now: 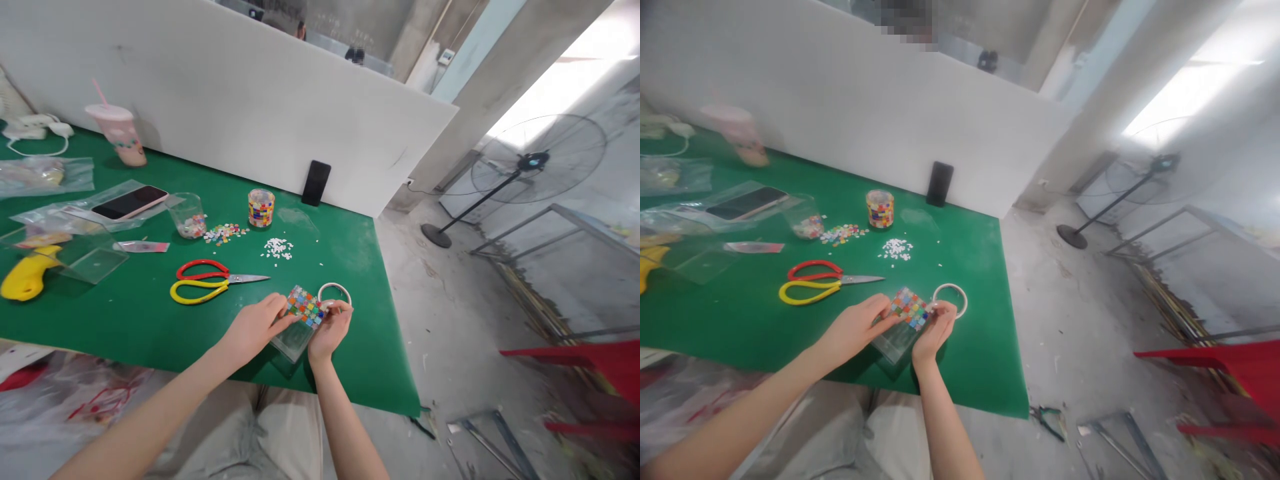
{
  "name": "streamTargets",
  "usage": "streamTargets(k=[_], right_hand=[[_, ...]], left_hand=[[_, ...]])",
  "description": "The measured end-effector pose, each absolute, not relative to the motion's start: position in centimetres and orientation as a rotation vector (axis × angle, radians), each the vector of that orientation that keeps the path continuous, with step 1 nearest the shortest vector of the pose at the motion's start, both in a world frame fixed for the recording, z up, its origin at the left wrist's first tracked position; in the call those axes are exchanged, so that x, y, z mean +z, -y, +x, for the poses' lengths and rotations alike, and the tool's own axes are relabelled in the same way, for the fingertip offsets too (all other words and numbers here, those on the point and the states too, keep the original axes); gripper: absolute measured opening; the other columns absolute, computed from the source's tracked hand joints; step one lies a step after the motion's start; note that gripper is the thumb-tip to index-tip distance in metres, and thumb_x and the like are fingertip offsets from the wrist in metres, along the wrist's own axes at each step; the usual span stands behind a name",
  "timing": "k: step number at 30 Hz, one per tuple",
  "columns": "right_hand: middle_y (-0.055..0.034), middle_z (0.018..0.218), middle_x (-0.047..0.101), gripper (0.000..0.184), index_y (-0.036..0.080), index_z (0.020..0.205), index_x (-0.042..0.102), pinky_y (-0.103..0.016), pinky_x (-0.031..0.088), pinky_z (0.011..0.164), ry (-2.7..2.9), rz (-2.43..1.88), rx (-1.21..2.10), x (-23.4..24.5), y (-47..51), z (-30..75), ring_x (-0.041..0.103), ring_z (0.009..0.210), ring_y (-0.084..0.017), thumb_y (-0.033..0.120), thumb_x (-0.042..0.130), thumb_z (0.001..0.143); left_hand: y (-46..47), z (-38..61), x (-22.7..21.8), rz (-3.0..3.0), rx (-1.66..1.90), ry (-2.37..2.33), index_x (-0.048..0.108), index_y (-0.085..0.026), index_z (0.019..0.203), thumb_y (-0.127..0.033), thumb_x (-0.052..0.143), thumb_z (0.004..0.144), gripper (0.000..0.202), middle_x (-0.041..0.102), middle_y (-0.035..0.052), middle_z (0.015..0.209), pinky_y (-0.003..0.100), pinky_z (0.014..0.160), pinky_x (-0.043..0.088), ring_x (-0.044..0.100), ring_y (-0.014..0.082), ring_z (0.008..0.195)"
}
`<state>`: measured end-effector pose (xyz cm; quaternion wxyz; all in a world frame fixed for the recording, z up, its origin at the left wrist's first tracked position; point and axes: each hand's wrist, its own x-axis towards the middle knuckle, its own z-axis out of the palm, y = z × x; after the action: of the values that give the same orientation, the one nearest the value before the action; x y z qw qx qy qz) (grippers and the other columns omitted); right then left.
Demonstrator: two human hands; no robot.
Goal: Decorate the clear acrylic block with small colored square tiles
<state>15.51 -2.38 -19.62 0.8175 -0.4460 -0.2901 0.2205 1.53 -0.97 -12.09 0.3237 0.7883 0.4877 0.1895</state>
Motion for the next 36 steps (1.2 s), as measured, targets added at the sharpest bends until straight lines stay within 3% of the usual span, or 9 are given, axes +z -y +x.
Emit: streamTargets(k=[12,21,25,27,29,32,34,36], right_hand=[[-0.0041,0.097,0.067,0.030,0.015,0.110,0.062,-0.032,0.057,0.068,0.599,-0.969,0.504,-20.1,1.9,15.8,0.065,0.076,-0.014,0.041,0.056,0.097],[-0.0044,0.098,0.067,0.030,0.015,0.110,0.062,-0.032,0.057,0.069,0.586,-0.928,0.551,-20.0,1.9,15.6,0.065,0.077,-0.015,0.041,0.056,0.096],[-0.0046,0.099,0.067,0.030,0.015,0.111,0.062,-0.033,0.057,0.069,0.589,-0.949,0.589,-20.1,1.7,15.8,0.066,0.078,-0.015,0.040,0.056,0.096],[-0.0045,0.099,0.067,0.030,0.015,0.112,0.062,-0.032,0.057,0.068,0.591,-0.973,0.618,-20.2,1.4,15.9,0.066,0.077,-0.015,0.040,0.056,0.096],[-0.0046,0.099,0.067,0.030,0.015,0.112,0.061,-0.031,0.057,0.067,0.590,-0.999,0.649,-20.4,1.1,16.0,0.066,0.076,-0.014,0.039,0.057,0.096],[-0.0050,0.101,0.067,0.030,0.015,0.114,0.061,-0.031,0.057,0.067,0.580,-1.028,0.686,-20.5,0.6,16.1,0.066,0.077,-0.015,0.038,0.057,0.096],[-0.0055,0.103,0.067,0.030,0.015,0.115,0.061,-0.032,0.058,0.069,0.571,-1.038,0.701,-20.5,0.4,16.0,0.066,0.080,-0.015,0.038,0.057,0.096],[-0.0059,0.105,0.067,0.030,0.015,0.115,0.061,-0.033,0.058,0.070,0.561,-1.042,0.711,-20.4,0.2,15.9,0.067,0.082,-0.016,0.038,0.058,0.096]], left_hand=[[0.2,1.4,-11.5,1.973,0.539,-1.184,0.034,-0.022,0.066,-0.039,0.053,0.089,0.035,0.039,-0.0062,0.064,0.026,0.057,0.030,0.037,0.0129,0.059],[0.0,1.2,-11.8,1.812,0.610,-1.198,0.034,-0.022,0.065,-0.046,0.066,0.077,0.042,0.031,-0.0091,0.059,0.023,0.053,0.026,0.028,0.0100,0.055],[-0.3,0.8,-12.9,1.712,0.692,-1.177,0.040,-0.022,0.074,-0.052,0.051,0.087,0.035,0.034,-0.0084,0.061,0.023,0.053,0.034,0.036,0.0105,0.055],[-0.4,0.8,-13.5,1.661,0.746,-1.180,0.048,-0.021,0.090,-0.050,0.046,0.091,0.029,0.047,-0.0048,0.072,0.025,0.061,0.044,0.049,0.0127,0.063],[-0.6,0.8,-13.9,1.621,0.777,-1.181,0.049,-0.021,0.115,-0.047,0.049,0.091,0.036,0.058,0.0038,0.098,0.030,0.076,0.051,0.060,0.0182,0.089],[-0.9,0.8,-14.1,1.583,0.763,-1.133,0.043,-0.025,0.137,-0.043,0.050,0.092,0.050,0.047,0.0107,0.143,0.036,0.098,0.049,0.049,0.0244,0.130],[-1.1,0.7,-13.9,1.567,0.718,-1.065,0.042,-0.028,0.141,-0.043,0.052,0.091,0.054,0.040,0.0081,0.153,0.036,0.102,0.048,0.045,0.0251,0.136],[-1.3,0.7,-13.7,1.549,0.671,-0.995,0.043,-0.029,0.143,-0.043,0.055,0.089,0.057,0.043,0.0067,0.153,0.035,0.101,0.050,0.050,0.0250,0.133]])
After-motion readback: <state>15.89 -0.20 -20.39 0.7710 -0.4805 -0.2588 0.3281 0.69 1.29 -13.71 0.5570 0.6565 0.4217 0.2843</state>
